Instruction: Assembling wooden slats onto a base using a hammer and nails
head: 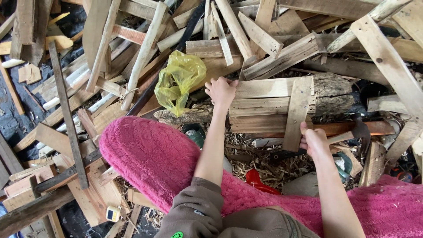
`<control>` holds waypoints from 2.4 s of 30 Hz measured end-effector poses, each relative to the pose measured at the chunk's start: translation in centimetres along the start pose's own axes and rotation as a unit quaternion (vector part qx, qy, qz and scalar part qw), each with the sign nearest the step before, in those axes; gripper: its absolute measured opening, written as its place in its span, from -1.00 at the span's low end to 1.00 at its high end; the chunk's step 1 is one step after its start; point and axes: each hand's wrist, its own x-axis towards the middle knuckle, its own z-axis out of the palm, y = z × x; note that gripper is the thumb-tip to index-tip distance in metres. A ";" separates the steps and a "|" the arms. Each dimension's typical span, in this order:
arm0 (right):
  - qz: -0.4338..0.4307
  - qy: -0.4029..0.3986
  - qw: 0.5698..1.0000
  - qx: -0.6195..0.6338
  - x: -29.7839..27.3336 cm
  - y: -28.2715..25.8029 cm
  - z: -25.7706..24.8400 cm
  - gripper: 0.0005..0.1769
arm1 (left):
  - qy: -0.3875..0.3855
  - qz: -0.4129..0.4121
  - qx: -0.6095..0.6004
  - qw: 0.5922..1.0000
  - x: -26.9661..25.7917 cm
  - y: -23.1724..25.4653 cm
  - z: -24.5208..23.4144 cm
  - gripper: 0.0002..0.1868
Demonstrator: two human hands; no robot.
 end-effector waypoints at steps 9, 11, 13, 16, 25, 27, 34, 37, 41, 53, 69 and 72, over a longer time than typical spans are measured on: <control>0.026 0.070 0.990 -0.121 7.7 6.3 -0.1 -0.02 | 0.038 0.348 -0.046 0.936 -12.1 11.3 -1.1 -0.66; 0.047 0.077 0.983 -0.163 4.3 3.6 0.0 -0.02 | 0.026 0.452 0.028 0.891 -12.3 11.1 2.8 -0.14; 0.037 0.047 0.994 -0.096 1.5 0.9 -0.3 -0.06 | 0.050 0.482 0.044 0.874 -11.4 10.6 4.5 -0.06; 0.019 0.010 1.000 -0.006 -1.1 -1.4 -0.3 -0.18 | 0.044 0.503 0.099 0.858 -10.9 10.5 4.7 0.06; 0.012 -0.037 0.999 0.001 2.0 1.0 -1.2 -0.24 | -0.080 0.453 0.217 0.861 -10.9 11.6 2.4 0.46; 0.014 -0.046 0.999 0.025 2.9 1.9 -1.5 -0.28 | -0.092 0.442 0.236 0.861 -11.1 11.9 1.6 0.41; 0.007 -0.086 0.991 0.099 1.1 0.6 -2.3 -0.28 | -0.092 0.461 0.228 0.853 -9.6 11.1 2.8 0.24; 0.021 -0.110 0.990 0.085 -1.2 -2.8 -2.6 -0.18 | -0.100 0.465 0.221 0.852 -9.3 11.0 2.9 0.15; 0.084 -0.078 0.976 -0.186 -0.6 -3.6 -6.0 0.22 | -0.089 0.469 0.213 0.852 -9.2 10.8 2.9 0.19; 0.049 0.139 0.980 -0.136 6.7 5.4 -6.0 -0.54 | -0.023 0.483 0.205 0.851 -8.5 10.2 4.7 0.36; -0.304 0.148 0.940 0.036 -6.3 -6.4 -5.2 -0.51 | 0.009 0.479 0.158 0.863 -8.0 9.9 4.5 0.33; -0.391 0.115 0.913 -0.020 -8.4 -8.1 -5.4 -0.18 | -0.009 0.468 0.204 0.860 -8.1 10.2 4.0 0.48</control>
